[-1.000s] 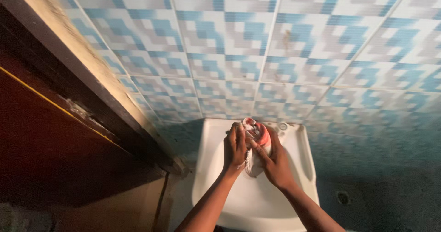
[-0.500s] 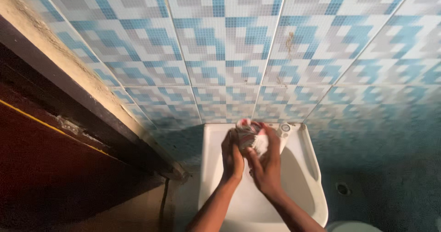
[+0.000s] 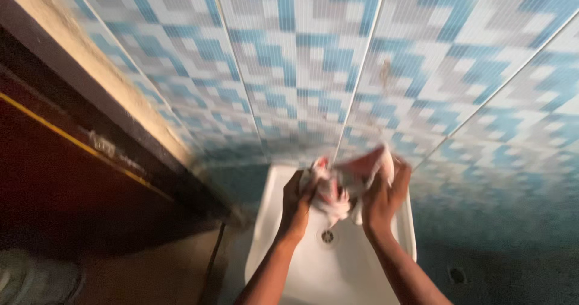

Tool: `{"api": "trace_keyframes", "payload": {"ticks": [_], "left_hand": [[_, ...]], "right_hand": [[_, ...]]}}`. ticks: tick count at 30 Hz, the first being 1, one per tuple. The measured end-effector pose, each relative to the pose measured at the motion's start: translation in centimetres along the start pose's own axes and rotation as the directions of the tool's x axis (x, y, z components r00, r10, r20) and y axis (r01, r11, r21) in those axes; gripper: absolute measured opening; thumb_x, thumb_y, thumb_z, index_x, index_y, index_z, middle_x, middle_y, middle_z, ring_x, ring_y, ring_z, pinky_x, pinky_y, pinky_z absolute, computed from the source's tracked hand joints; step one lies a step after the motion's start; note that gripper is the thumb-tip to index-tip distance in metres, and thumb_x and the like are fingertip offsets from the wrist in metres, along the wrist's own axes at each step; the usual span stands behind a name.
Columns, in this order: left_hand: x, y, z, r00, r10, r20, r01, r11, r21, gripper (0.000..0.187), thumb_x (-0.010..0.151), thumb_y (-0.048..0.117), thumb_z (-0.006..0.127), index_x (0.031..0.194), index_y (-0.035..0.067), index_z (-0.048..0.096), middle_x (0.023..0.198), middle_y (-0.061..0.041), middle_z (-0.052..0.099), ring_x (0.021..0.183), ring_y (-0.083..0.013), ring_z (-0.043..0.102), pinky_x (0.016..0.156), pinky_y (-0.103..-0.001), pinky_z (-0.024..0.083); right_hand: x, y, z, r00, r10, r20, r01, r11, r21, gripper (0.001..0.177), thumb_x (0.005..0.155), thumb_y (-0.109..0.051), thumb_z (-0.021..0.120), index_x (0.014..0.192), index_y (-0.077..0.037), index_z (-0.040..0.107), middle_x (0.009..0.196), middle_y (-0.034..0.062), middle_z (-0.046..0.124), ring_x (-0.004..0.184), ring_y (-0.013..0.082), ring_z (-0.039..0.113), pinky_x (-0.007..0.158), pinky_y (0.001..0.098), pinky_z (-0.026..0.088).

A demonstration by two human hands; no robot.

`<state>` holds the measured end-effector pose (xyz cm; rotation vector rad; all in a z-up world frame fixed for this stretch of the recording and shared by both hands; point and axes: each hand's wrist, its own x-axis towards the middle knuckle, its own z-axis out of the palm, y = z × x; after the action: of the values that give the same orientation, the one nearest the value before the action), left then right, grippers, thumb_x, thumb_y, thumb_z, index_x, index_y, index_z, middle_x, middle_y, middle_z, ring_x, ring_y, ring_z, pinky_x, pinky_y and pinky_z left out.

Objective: The person wets a cloth at a sink, then wipes the tiled wall above the sink and along the upper wall edge. The person repeatedly wipes the same wall sections with the cloth.

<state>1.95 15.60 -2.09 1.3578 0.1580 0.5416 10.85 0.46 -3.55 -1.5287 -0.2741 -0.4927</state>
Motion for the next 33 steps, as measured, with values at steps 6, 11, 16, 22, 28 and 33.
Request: {"api": "trace_keyframes", "payload": {"ticks": [6, 11, 16, 22, 28, 33], "left_hand": [[0.0, 1.2, 2.6, 0.972, 0.111, 0.208, -0.078, 0.984, -0.160, 0.042, 0.096, 0.036, 0.055, 0.126, 0.008, 0.061, 0.118, 0.003, 0.067, 0.108, -0.0079, 0.061, 0.095, -0.025, 0.048], [2.3, 1.6, -0.3, 0.858, 0.147, 0.493, -0.024, 0.969, -0.247, 0.027, 0.094, 0.021, 0.062, 0.109, -0.002, 0.063, 0.106, -0.007, 0.066, 0.101, -0.0169, 0.060, 0.100, -0.031, 0.049], [5.1, 3.9, -0.1, 0.898, 0.310, 0.314, -0.414, 0.836, 0.359, 0.041, 0.094, 0.018, 0.055, 0.130, 0.000, 0.064, 0.132, -0.018, 0.067, 0.129, -0.0290, 0.060, 0.109, -0.039, 0.047], [9.3, 3.7, -2.2, 0.658, 0.372, 0.655, -0.716, 0.038, 0.697, 0.040, 0.091, 0.018, 0.062, 0.128, 0.001, 0.063, 0.150, -0.019, 0.052, 0.151, -0.0367, 0.037, 0.123, -0.066, 0.022], [10.5, 0.0, -8.2, 0.606, 0.115, 0.787, -0.785, -0.074, 0.615, 0.066, 0.080, 0.023, 0.067, 0.141, 0.002, 0.055, 0.157, -0.017, 0.043, 0.150, -0.0325, 0.032, 0.119, -0.064, 0.019], [13.5, 0.2, -10.2, 0.532, 0.205, 0.822, -0.840, 0.009, 0.542, 0.077, 0.081, 0.013, 0.062, 0.154, 0.003, 0.041, 0.162, -0.015, 0.039, 0.151, -0.0290, 0.034, 0.121, -0.055, 0.022]], "right_hand": [[-4.0, -3.9, 2.9, 0.963, -0.087, 0.255, 0.113, 0.990, -0.088, 0.074, 0.101, -0.012, 0.060, 0.162, -0.001, 0.019, 0.163, 0.0265, 0.028, 0.149, 0.0362, 0.031, 0.120, 0.0420, 0.026], [-3.7, -2.4, 2.8, 0.959, -0.134, 0.251, 0.126, 0.991, 0.047, 0.076, 0.093, -0.006, 0.064, 0.159, -0.004, 0.026, 0.156, 0.0240, 0.043, 0.143, 0.0372, 0.044, 0.118, 0.0440, 0.032], [3.1, -0.3, 4.0, 0.819, -0.545, 0.180, 0.569, 0.812, -0.128, 0.056, 0.100, -0.009, 0.070, 0.151, -0.012, 0.050, 0.157, 0.0222, 0.046, 0.142, 0.0381, 0.047, 0.118, 0.0461, 0.045], [4.9, 2.8, 6.3, 0.680, -0.577, 0.453, 0.733, 0.544, -0.408, 0.064, 0.081, 0.000, 0.059, 0.144, -0.011, 0.060, 0.161, 0.0363, 0.028, 0.153, 0.0541, 0.020, 0.125, 0.0636, 0.015], [2.2, 4.1, 6.4, 0.661, -0.509, 0.552, 0.744, 0.541, -0.392, 0.059, 0.083, -0.010, 0.066, 0.142, -0.009, 0.062, 0.163, 0.0294, 0.031, 0.154, 0.0495, 0.022, 0.126, 0.0661, 0.014], [5.5, 2.8, 8.9, 0.656, -0.713, 0.248, 0.730, 0.517, -0.447, 0.047, 0.095, -0.022, 0.076, 0.137, -0.007, 0.062, 0.164, 0.0284, 0.029, 0.157, 0.0485, 0.020, 0.127, 0.0648, 0.017]]}}
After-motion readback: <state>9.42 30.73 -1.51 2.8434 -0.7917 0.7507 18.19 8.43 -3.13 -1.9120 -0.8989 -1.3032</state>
